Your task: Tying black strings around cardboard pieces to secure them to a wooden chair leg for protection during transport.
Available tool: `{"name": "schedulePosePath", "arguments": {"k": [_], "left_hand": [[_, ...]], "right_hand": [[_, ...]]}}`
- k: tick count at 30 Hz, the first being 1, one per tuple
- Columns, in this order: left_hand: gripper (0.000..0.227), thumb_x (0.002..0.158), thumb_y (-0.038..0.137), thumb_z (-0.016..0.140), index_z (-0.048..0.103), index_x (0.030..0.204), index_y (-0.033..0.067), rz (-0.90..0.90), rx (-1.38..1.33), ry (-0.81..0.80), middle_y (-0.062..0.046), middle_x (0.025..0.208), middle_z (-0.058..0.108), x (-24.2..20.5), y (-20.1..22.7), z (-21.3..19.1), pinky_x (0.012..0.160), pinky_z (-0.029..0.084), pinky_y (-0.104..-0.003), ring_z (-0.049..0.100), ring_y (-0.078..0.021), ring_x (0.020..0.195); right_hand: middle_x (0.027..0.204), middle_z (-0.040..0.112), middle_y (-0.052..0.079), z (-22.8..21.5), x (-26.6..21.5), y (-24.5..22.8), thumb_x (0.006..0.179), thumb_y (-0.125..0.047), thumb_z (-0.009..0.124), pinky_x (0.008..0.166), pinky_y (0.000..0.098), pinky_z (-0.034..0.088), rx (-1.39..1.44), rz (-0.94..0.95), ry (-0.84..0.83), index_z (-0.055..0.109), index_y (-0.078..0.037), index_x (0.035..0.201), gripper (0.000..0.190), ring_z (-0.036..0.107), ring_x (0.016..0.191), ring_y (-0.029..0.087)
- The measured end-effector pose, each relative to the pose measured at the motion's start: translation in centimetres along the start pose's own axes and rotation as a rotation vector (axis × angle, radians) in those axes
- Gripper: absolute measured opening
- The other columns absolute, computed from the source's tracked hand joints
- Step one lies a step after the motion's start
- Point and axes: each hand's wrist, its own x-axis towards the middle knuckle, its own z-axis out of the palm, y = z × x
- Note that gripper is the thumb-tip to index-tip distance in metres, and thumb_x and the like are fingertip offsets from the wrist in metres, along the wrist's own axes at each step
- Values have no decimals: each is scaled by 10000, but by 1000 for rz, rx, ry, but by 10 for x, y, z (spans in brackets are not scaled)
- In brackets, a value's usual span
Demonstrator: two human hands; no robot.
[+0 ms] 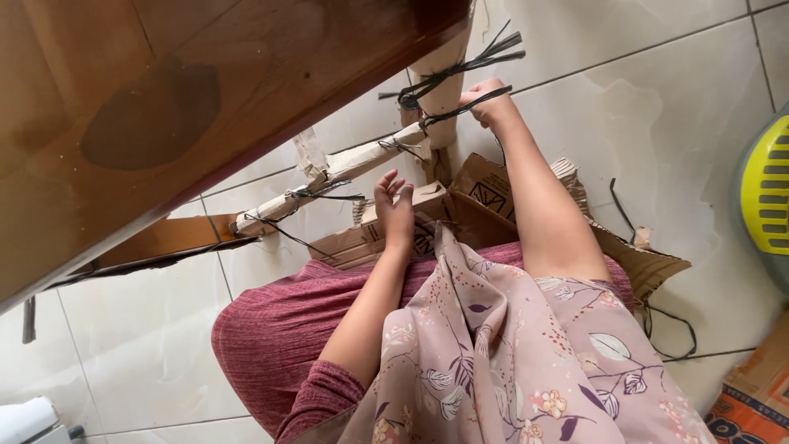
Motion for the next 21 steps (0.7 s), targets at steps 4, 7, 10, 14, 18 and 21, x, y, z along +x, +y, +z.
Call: {"name": "schedulePosePath", "arguments": {"k": [4,7,10,14,18,21], "left_hand": [[393,937,119,630,535,1318,126,-19,-18,-37,-58,1367,605,9,-2,-4,1033,526,-318,624,-189,1222],[341,921,132,645,612,1256,183,-97,89,-62,-64,1287,690,2,2,-5,1018,537,-330,651,-181,1224],[303,909,102,647,630,1200,183,-24,64,-47,-49,1275,701,2,-10,-7,989,546,-302,670,-167,1201],[290,911,100,655,636,1187,185,-20,75,-40,-40,1278,704,-1,-7,-7,991,549,-304,674,-168,1197],[319,904,138,674,634,1214,197,-61,116,-9,-40,1251,721,-6,-1,-6,981,548,-303,681,-158,1183],[380,888,145,671,609,1262,177,-107,84,4,-65,1254,708,-6,5,-4,984,537,-313,669,-175,1173]], "right_hand": [[681,571,60,-15,27,12,689,-216,765,456,275,147,329,88,-57,581,-53,623,254,281,477,95],[516,389,-58,-39,30,18,790,-150,659,437,237,147,621,187,-247,548,-151,644,182,215,424,49],[549,333,-87,-51,26,17,725,-139,647,489,260,101,755,283,-225,389,-221,610,294,131,494,71],[522,261,-117,-56,42,28,748,-176,636,476,253,82,783,348,-300,378,-250,594,309,111,467,57],[474,229,-99,-42,58,36,760,-154,660,455,225,103,743,505,-253,372,-237,583,348,131,450,39],[494,180,-103,-32,62,35,788,-175,634,453,213,106,683,562,-259,488,-212,706,172,110,461,39]]}}
